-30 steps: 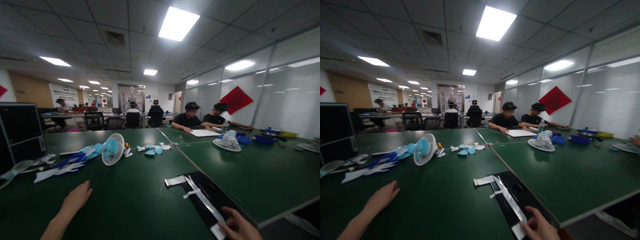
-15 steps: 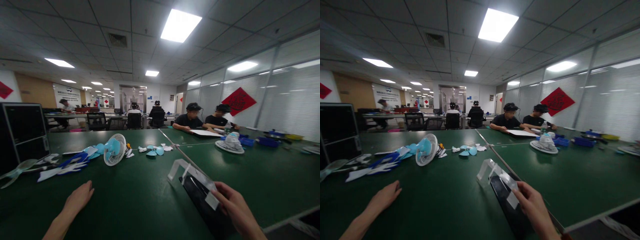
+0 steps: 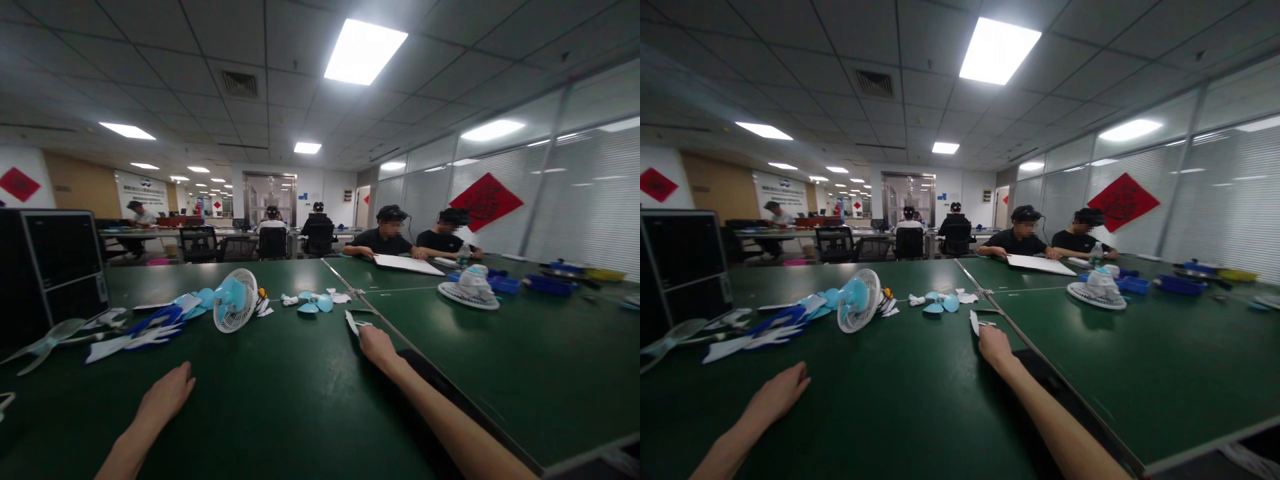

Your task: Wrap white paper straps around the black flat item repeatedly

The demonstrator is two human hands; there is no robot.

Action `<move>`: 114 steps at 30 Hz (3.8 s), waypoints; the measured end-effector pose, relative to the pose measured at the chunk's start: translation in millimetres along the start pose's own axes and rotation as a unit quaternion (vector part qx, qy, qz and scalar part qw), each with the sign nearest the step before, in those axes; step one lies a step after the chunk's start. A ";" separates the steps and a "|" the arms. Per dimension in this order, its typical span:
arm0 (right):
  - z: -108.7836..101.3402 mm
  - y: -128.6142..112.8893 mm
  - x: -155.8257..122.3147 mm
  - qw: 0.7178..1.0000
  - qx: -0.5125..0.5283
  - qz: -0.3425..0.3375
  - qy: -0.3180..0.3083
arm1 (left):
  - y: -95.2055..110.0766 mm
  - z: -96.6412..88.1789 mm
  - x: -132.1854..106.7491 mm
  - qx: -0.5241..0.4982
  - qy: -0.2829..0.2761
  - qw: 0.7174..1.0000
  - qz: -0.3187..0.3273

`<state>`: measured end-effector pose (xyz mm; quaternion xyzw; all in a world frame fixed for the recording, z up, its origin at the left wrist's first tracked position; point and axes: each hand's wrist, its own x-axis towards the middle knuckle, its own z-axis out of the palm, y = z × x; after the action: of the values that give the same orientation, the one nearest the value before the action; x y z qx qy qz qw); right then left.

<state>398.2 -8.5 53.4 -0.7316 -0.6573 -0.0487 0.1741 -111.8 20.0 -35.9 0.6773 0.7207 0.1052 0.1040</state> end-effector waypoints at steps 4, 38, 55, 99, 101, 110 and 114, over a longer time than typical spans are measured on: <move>1.0 11.6 -11.2 1.000 0.000 0.001 -0.015 | 10.3 -7.2 -7.7 -0.012 -0.004 1.000 -0.020; 30.7 -84.3 -63.0 0.944 0.125 -0.287 -0.108 | 62.2 -10.3 -27.9 -0.131 0.023 0.983 0.128; 38.4 -32.1 5.4 0.994 0.023 -0.102 0.022 | 100.5 -2.6 -49.7 -0.179 -0.081 0.957 0.212; -4.4 -62.3 -45.9 0.722 0.620 -0.187 -0.242 | 76.4 -26.5 -30.9 -0.340 0.048 0.936 0.084; -0.1 -68.5 -50.2 0.722 0.597 -0.193 -0.291 | 77.7 -36.2 -36.6 -0.454 -0.011 0.888 0.069; 18.8 -81.5 -52.3 0.768 0.531 -0.140 -0.328 | 101.1 -50.7 -66.8 -0.429 -0.139 0.877 0.167; 18.0 -81.6 -53.0 0.776 0.520 -0.136 -0.329 | 104.9 -56.2 -69.1 -0.404 -0.137 0.890 0.160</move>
<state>308.5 -46.7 36.2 -0.4036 -0.6925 0.5214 0.2927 -23.9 -43.3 49.0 0.6907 0.4759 0.3092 0.4481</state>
